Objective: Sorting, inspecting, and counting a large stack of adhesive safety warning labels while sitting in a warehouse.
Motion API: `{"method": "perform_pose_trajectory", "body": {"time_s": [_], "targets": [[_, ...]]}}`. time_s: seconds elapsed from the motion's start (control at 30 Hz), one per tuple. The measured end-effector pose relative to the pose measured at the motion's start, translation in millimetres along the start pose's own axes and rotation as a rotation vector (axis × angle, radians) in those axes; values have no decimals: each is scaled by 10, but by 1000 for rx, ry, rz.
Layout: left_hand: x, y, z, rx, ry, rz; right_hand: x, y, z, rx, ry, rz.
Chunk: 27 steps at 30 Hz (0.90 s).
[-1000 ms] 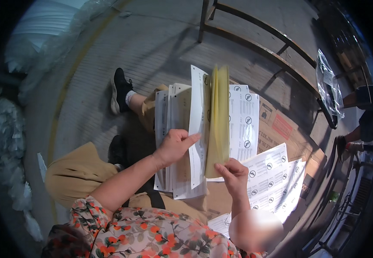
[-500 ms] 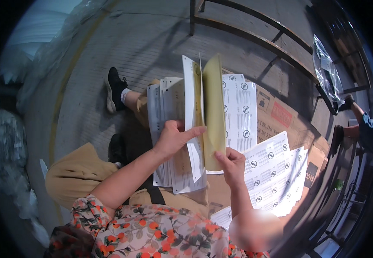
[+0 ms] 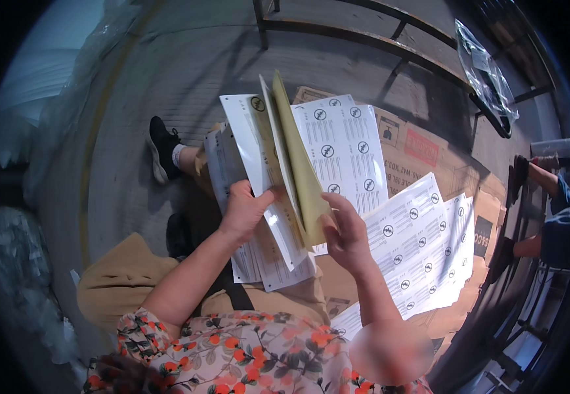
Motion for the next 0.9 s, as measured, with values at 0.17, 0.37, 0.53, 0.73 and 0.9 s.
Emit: {"method": "perform_pose_trajectory", "body": {"time_s": [0.17, 0.37, 0.53, 0.73, 0.9], "targets": [[-1, -5, -18, -24, 48, 16, -54, -27, -40, -57, 465, -386], [0, -9, -21, -38, 69, -16, -291, 16, -310, 136, 505, -332], [21, -4, -37, -10, 55, -21, -124, 15, -119, -24, 463, -287], [36, -69, -149, -11, 57, 54, 94, 9, 69, -77, 207, -167], [70, -121, -239, -31, 58, 74, 76, 40, 172, -159, 90, -126]]}}
Point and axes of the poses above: each hand's wrist, its own y-axis away from the middle knuckle, its own x-axis out of the back of the hand, z = x × y, the point moved 7 cm from there along -y, towards the middle knuckle, and after that the axes turned 7 degrees about -y, right-handed, at the moved point
